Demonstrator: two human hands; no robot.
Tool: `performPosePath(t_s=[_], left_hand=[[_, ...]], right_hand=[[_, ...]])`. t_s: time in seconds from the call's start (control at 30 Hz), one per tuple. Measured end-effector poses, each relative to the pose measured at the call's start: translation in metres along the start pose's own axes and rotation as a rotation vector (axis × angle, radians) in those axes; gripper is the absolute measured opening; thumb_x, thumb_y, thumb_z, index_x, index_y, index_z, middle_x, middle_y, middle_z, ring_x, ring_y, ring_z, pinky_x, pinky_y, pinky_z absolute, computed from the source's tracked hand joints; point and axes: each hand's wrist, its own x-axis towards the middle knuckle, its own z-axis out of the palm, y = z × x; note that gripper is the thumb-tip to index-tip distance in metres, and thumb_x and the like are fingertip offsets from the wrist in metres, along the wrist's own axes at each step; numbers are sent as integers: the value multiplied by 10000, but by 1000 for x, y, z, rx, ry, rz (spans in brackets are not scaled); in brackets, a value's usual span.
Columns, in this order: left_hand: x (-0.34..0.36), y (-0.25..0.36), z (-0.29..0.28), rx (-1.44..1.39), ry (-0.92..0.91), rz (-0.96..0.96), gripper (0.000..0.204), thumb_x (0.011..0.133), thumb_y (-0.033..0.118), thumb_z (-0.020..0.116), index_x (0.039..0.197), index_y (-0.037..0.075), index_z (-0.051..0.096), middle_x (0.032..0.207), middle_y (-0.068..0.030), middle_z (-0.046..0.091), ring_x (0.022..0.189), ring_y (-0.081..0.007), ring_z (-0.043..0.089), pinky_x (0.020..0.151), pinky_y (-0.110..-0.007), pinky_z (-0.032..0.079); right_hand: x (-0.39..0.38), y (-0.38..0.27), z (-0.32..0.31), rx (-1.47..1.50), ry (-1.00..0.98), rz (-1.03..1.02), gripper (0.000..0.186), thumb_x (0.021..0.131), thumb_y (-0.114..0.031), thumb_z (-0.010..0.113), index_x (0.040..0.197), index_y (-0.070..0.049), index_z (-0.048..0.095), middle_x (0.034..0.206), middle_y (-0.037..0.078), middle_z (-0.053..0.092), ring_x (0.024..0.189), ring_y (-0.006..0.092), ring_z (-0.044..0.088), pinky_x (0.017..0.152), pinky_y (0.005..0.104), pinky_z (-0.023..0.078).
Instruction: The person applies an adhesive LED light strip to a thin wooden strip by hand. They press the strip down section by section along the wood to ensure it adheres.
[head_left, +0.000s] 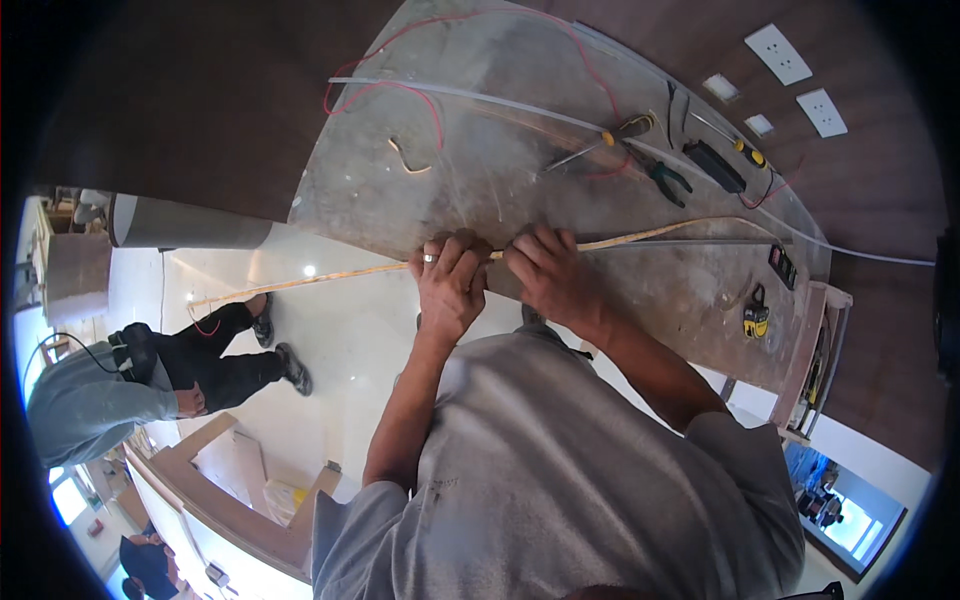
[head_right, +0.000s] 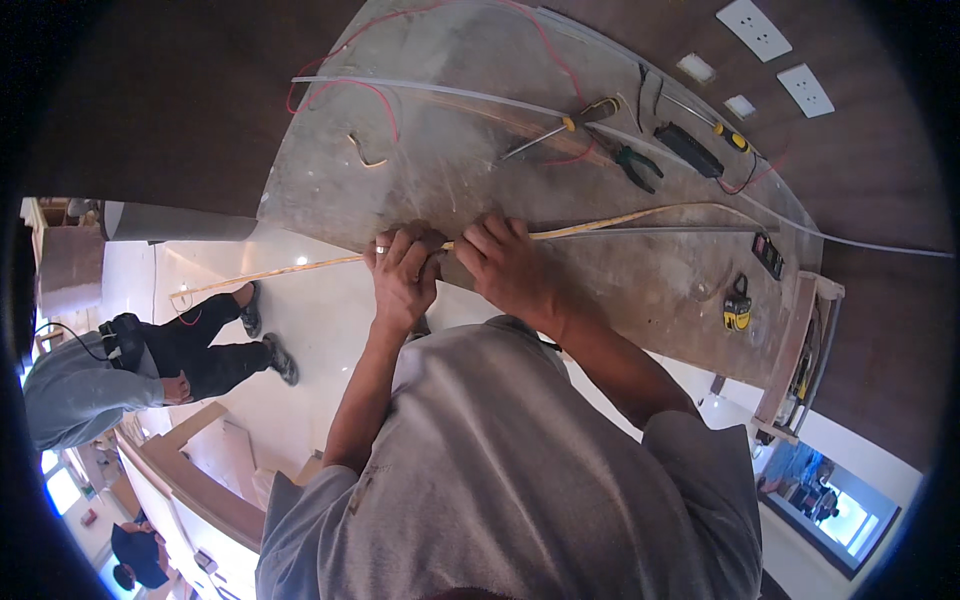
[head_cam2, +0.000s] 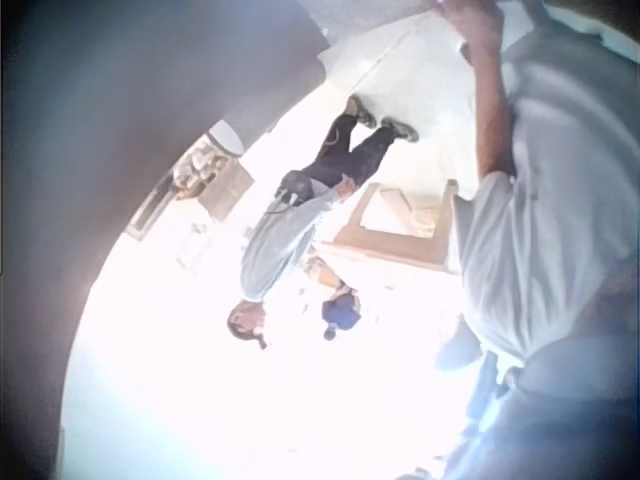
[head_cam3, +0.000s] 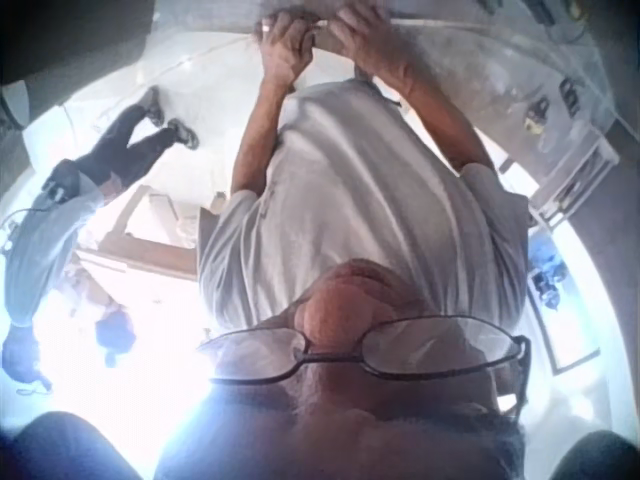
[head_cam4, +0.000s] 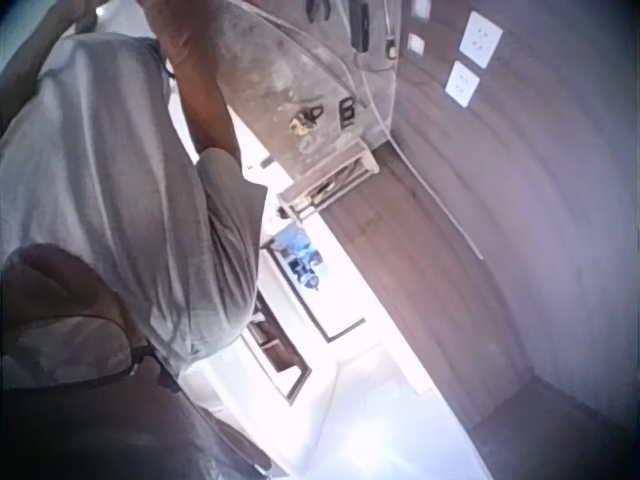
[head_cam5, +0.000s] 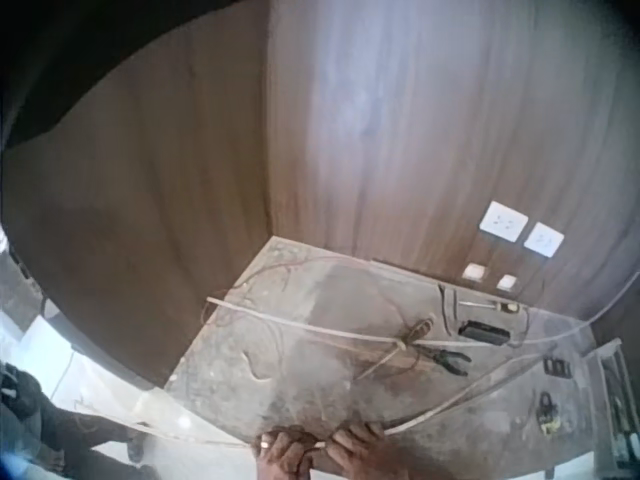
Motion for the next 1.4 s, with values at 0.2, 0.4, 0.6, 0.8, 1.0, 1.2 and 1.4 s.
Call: performPosePath(t_s=[0.2, 0.4, 0.6, 0.8, 1.0, 1.2, 1.4], left_hand=[[2, -3, 9, -4, -15, -8, 227, 794, 69, 743, 993, 179, 741, 1248, 31, 701, 1179, -265, 606, 996, -477, 360], [4, -5, 11, -10, 32, 8, 233, 750, 52, 747, 944, 177, 717, 1239, 25, 702, 1174, -271, 604, 985, -478, 359], [1, -3, 10, -24, 33, -52, 223, 744, 41, 739, 921, 174, 706, 1221, 13, 704, 1145, -275, 604, 966, -478, 365], [0, -3, 5, -54, 16, -52, 433, 784, 61, 735, 1196, 191, 735, 1199, -14, 701, 1139, -286, 602, 978, -475, 362], [0, 0, -1, -165, -34, -132, 716, 812, 15, 735, 1501, 160, 603, 1148, -59, 705, 1086, -311, 599, 1003, -475, 366], [2, -3, 7, -113, -34, -89, 451, 808, 75, 752, 1250, 163, 721, 1209, -45, 696, 1178, -322, 598, 1011, -502, 387], [-3, -8, 10, -68, -30, -43, 258, 806, 98, 758, 1038, 209, 782, 1229, 7, 702, 1213, -302, 593, 1022, -513, 381]], right_hand=[[0, 4, 9, 99, 71, -28, 228, 819, -76, 675, 1044, -42, 667, 1112, 111, 617, 1109, 327, 593, 945, 491, 482], [6, 1, 20, 100, 135, -45, 220, 805, -72, 675, 1021, -27, 670, 1102, 121, 617, 1087, 326, 593, 967, 493, 497], [2, 5, 31, 173, 191, -78, 257, 789, -69, 674, 1040, -12, 683, 1093, 119, 623, 1038, 316, 605, 945, 491, 508], [6, -4, 25, 108, 159, -37, 285, 771, -72, 690, 1049, -13, 700, 1103, 99, 624, 1010, 303, 606, 914, 477, 483], [14, -12, 17, 41, 101, 25, 269, 769, -76, 696, 1035, -39, 691, 1095, 90, 617, 1036, 303, 595, 913, 468, 464], [7, 1, 22, 43, 101, 14, 288, 762, -65, 699, 1048, -54, 670, 1086, 96, 610, 1088, 324, 579, 961, 481, 479], [2, 7, 30, 155, 104, 22, 258, 763, -50, 694, 1019, -79, 695, 1066, 98, 630, 1114, 333, 578, 1022, 485, 492]])
